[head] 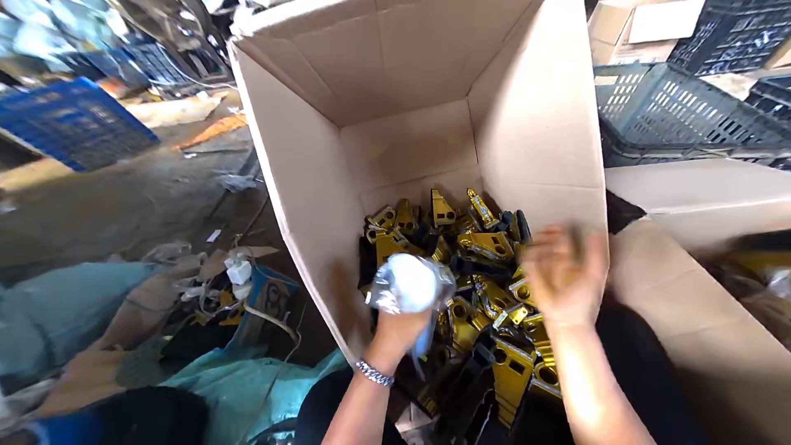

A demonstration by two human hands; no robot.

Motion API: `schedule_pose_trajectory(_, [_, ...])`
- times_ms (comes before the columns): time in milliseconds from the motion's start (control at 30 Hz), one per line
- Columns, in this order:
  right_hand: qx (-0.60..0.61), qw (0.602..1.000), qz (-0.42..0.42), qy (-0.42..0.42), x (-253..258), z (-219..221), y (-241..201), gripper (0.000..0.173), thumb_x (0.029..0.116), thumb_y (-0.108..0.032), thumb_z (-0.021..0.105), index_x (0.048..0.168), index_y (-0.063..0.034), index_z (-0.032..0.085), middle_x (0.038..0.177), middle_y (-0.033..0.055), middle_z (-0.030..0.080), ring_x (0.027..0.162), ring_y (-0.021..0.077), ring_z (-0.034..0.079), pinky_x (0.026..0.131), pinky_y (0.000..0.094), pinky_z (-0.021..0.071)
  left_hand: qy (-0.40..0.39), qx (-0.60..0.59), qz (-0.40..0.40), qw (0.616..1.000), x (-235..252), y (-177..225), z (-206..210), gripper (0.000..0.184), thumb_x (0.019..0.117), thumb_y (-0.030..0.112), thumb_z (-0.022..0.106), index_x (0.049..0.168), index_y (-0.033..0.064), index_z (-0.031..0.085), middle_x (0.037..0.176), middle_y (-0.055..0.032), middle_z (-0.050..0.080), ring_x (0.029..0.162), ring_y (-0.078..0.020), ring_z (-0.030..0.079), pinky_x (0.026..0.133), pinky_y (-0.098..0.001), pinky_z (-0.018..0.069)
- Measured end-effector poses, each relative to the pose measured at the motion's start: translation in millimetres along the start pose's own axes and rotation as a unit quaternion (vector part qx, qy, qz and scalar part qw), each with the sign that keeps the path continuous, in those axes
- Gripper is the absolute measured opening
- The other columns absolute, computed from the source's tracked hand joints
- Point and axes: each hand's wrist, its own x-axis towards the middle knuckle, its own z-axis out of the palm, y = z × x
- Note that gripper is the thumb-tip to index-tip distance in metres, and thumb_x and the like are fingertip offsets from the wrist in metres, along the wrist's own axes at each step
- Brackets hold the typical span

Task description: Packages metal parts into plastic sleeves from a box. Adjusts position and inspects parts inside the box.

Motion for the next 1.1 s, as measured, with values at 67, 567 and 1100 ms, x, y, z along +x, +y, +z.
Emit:
schedule_pose_trajectory(67, [-0.221, 0.965, 0.096, -0.102, -14, 24, 20, 0.032, 0.1022, -0.019, 0.054, 0.125, 0.0034, 0.061, 0.110, 0.0095, 0.069, 0.094, 0.0131, 0.068, 0.084, 0.0315, 0.0590, -0.034, 0.060, 0.039, 0.997, -2, -3, 13, 0.055, 0.0775, 0.010, 0.082, 0.120, -0.0155, 0.059, 0.109, -0.0145, 0.070, 0.103, -0.0071, 0.066, 0.096, -0.0240, 0.0537])
schedule_pose_trajectory(567, [-0.450, 0.869, 0.046, -0.201, -16, 22, 3, 0.029, 0.0747, -0.021, 0.086, 0.079, -0.0005, 0.065, 0.074, -0.0010, 0.061, 0.069, 0.0002, 0.053, 0.065, 0.0193, 0.0459, -0.146, -0.146, -0.114, 0.972, 10, 28, 26, 0.026, 0.0803, 0.005, 0.079, 0.101, 0.0051, 0.065, 0.084, 0.0010, 0.070, 0.078, -0.0080, 0.068, 0.075, -0.0279, 0.0595])
schedule_pose_trajectory(1100, [-0.533, 0.819, 0.102, -0.186, 13, 17, -31, 0.026, 0.0857, -0.015, 0.081, 0.081, -0.0009, 0.059, 0.066, 0.0026, 0.057, 0.051, 0.0060, 0.051, 0.050, 0.0241, 0.0466, -0.050, 0.023, 0.016, 0.998, 14, 11, 6, 0.036, 0.0749, 0.007, 0.084, 0.105, -0.0002, 0.065, 0.089, 0.0016, 0.069, 0.084, -0.0016, 0.066, 0.082, -0.0221, 0.0575])
